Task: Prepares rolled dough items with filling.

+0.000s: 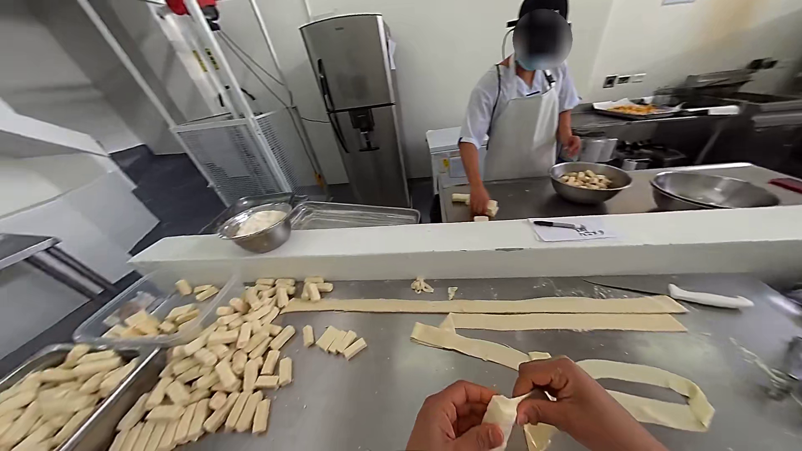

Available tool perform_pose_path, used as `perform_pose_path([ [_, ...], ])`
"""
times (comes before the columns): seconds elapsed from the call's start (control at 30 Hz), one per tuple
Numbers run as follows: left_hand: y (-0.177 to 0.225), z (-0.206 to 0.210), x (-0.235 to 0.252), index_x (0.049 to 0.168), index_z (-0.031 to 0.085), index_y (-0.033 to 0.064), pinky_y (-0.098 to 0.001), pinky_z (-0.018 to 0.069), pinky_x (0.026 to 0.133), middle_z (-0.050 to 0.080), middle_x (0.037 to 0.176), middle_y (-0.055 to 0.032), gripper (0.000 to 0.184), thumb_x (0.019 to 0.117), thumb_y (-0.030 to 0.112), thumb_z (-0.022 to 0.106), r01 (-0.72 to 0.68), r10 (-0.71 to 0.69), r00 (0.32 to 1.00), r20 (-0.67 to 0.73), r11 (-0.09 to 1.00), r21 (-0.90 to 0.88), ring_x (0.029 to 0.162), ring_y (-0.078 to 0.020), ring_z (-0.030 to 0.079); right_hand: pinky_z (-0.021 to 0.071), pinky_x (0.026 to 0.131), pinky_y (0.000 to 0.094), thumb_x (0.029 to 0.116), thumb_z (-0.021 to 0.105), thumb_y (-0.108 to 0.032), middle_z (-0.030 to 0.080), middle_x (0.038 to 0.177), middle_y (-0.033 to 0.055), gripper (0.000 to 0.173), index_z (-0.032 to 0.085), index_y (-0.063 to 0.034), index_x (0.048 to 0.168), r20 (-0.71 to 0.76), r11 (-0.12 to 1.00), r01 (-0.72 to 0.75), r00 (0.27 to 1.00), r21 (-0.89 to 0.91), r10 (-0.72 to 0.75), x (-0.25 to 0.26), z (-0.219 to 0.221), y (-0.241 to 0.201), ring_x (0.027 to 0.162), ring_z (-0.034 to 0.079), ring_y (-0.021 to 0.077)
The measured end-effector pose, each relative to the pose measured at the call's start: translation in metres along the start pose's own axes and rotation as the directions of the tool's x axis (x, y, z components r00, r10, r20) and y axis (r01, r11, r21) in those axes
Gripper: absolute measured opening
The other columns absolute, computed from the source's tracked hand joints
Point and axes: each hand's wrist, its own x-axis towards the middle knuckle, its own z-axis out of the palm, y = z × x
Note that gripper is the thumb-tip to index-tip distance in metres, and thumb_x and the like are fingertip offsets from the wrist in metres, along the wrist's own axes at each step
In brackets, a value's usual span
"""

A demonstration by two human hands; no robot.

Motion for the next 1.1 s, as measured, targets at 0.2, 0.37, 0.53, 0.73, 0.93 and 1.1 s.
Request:
perform_pose_path([
  [0.2,0.002,-0.011,-0.018,0.119,0.069,-0.0070,-0.0281,0.0604,0.081,0.069,0.105,-0.0103,0.034,0.0877,0.005,0.075,-0.003,0.018,0.995,-0.096,0.987,0.161,0.093,-0.0118,0.069,0.0289,0.047,0.0108,0.0840,0.081,-0.045,0.049,0.059,-0.0118,0.043,0.060,-0.0124,0.066,0.075,1.000,0.019,0.997,0.004,-0.019,0.022,0.017,0.003,0.053,0.040,-0.0096],
  [0.37,-0.003,-0.013,-0.025,0.124,0.065,-0.0093,-0.0301,0.0596,0.088,0.072,0.114,-0.0122,0.035,0.0907,0.000,0.069,0.008,0.005,0.979,-0.204,0.998,0.063,0.100,-0.0119,0.071,0.0397,0.049,0.0109,0.0869,0.080,-0.034,0.061,0.063,-0.0107,0.028,0.071,-0.0105,0.076,0.096,0.996,-0.085,0.992,-0.005,0.086,0.030,0.026,0.002,0.054,0.050,-0.0090],
  [0.53,-0.008,-0.019,-0.030,0.116,0.070,-0.0068,-0.0266,0.0600,0.085,0.068,0.106,-0.0052,0.034,0.0828,-0.001,0.076,0.008,-0.024,0.960,-0.281,0.998,-0.056,0.094,-0.0089,0.069,0.0301,0.048,0.0135,0.0852,0.080,-0.044,0.047,0.057,-0.0103,0.047,0.057,-0.0094,0.064,0.083,0.996,-0.088,0.992,-0.032,0.091,0.037,0.052,0.000,0.052,0.040,-0.0074],
  [0.73,-0.029,-0.035,-0.028,0.137,0.057,-0.0078,-0.0309,0.0532,0.099,0.070,0.124,-0.0116,0.040,0.1082,0.015,0.042,0.005,0.015,0.935,-0.354,0.998,0.055,0.109,-0.0088,0.067,0.0528,0.060,0.0391,0.0968,0.068,-0.025,0.068,0.074,0.0135,0.033,0.071,0.0033,0.080,0.125,0.931,-0.113,0.978,-0.346,0.165,0.050,0.086,-0.010,0.063,0.064,0.0209],
  [0.93,-0.078,-0.051,-0.015,0.059,0.043,0.0163,-0.0203,0.0421,0.047,0.049,0.049,0.0059,0.077,0.1060,0.050,-0.007,0.130,-0.296,0.809,-0.508,0.933,-0.336,0.044,-0.0042,0.046,0.0564,0.073,0.0491,0.0976,0.060,-0.003,0.069,0.082,0.0219,0.019,0.073,0.0073,0.089,0.512,0.954,0.202,0.857,-0.221,-0.063,0.046,0.121,-0.035,0.077,0.070,0.0352],
  [1.1,-0.057,-0.060,-0.032,0.066,0.050,0.0161,-0.0227,0.0477,0.042,0.055,0.052,0.0022,0.084,0.0976,0.069,-0.007,0.080,-0.450,0.830,-0.328,0.679,-0.730,0.043,-0.0079,0.054,0.0561,0.073,0.0446,0.0643,0.094,-0.033,0.064,0.098,0.0201,0.085,0.063,0.0038,0.135,0.347,0.929,0.197,0.934,-0.312,-0.082,0.068,0.128,0.008,0.081,0.064,0.0305],
])
